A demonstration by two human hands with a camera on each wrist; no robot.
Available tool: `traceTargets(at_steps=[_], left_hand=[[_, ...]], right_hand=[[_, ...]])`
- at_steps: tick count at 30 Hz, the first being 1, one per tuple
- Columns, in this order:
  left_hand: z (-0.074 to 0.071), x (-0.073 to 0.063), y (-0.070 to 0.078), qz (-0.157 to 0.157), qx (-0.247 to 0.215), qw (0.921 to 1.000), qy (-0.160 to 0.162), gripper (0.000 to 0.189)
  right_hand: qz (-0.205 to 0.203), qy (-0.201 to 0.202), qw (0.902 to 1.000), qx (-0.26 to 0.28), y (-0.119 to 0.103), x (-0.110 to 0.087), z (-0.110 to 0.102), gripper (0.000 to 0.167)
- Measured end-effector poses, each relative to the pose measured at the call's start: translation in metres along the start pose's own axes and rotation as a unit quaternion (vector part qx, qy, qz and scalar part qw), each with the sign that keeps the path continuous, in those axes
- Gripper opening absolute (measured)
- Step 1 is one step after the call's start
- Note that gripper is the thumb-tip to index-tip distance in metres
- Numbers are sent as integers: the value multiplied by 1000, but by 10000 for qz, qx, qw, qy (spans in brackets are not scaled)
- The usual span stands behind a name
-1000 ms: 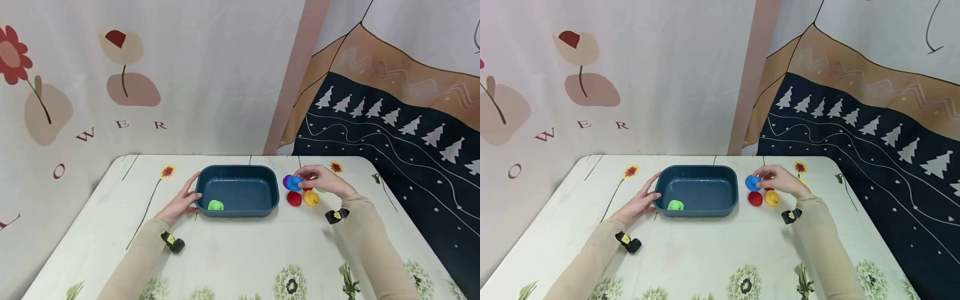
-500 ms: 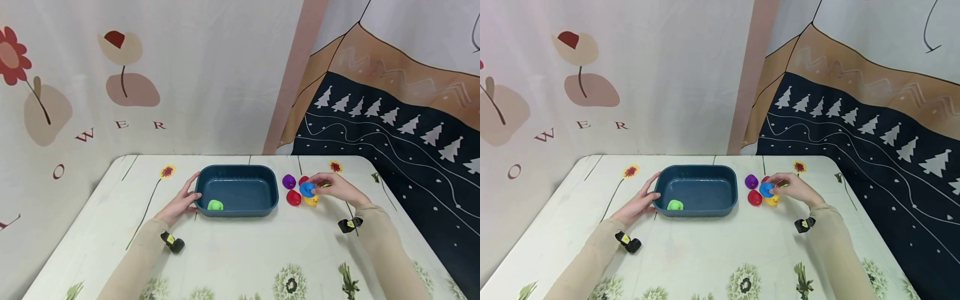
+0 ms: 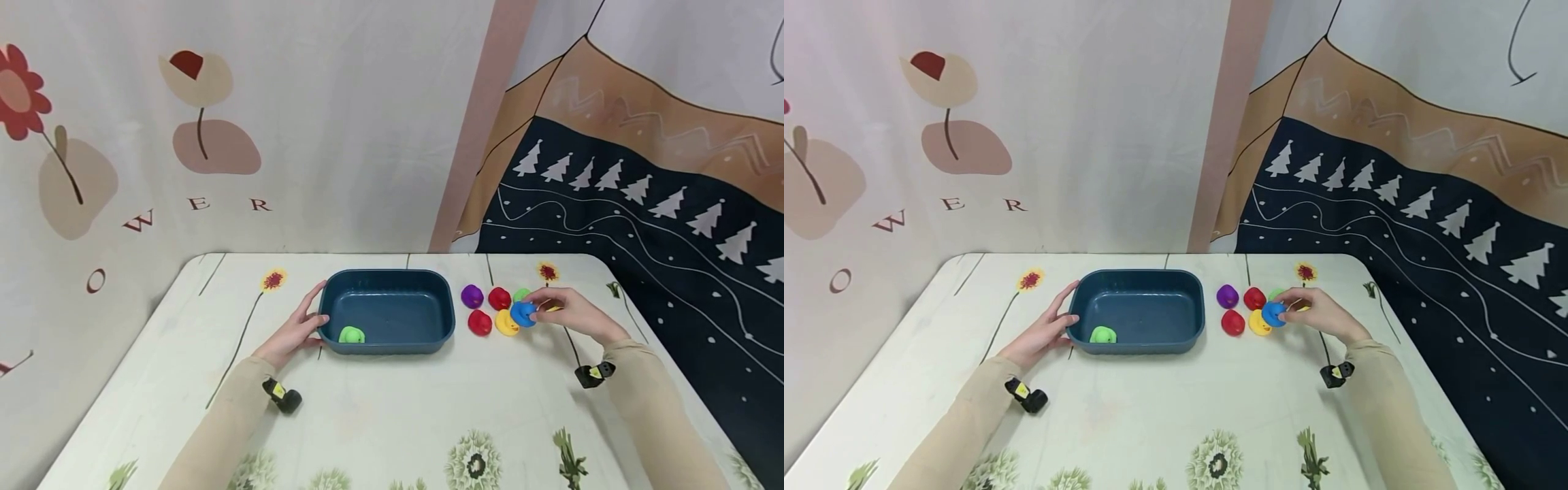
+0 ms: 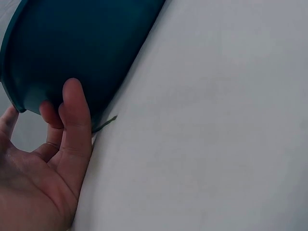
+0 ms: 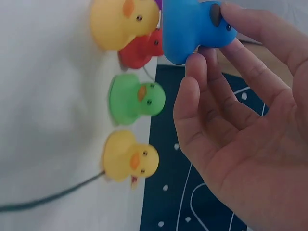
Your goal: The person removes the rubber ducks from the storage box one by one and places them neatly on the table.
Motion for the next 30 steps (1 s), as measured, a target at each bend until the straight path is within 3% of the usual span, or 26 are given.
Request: traceTargets(at_steps=[12,30], left_hand=[[-1,-1,0,-8,-41,10000,-5,73],[-2,1,-2,-59,25,10000,1,73]], right_hand=[[106,166,9998,16,22,-9,-9,38],[336,456,9984,43,50,-12,4,42]])
Point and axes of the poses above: each hand's wrist, its own x-axis towards the middle knuckle, its own z-axis out of the palm, y = z × x, the point moved 3 cm from there along x, towards the middle knuckle, and after that the axes turned 7 degrees about y, right-handed, at the moved point
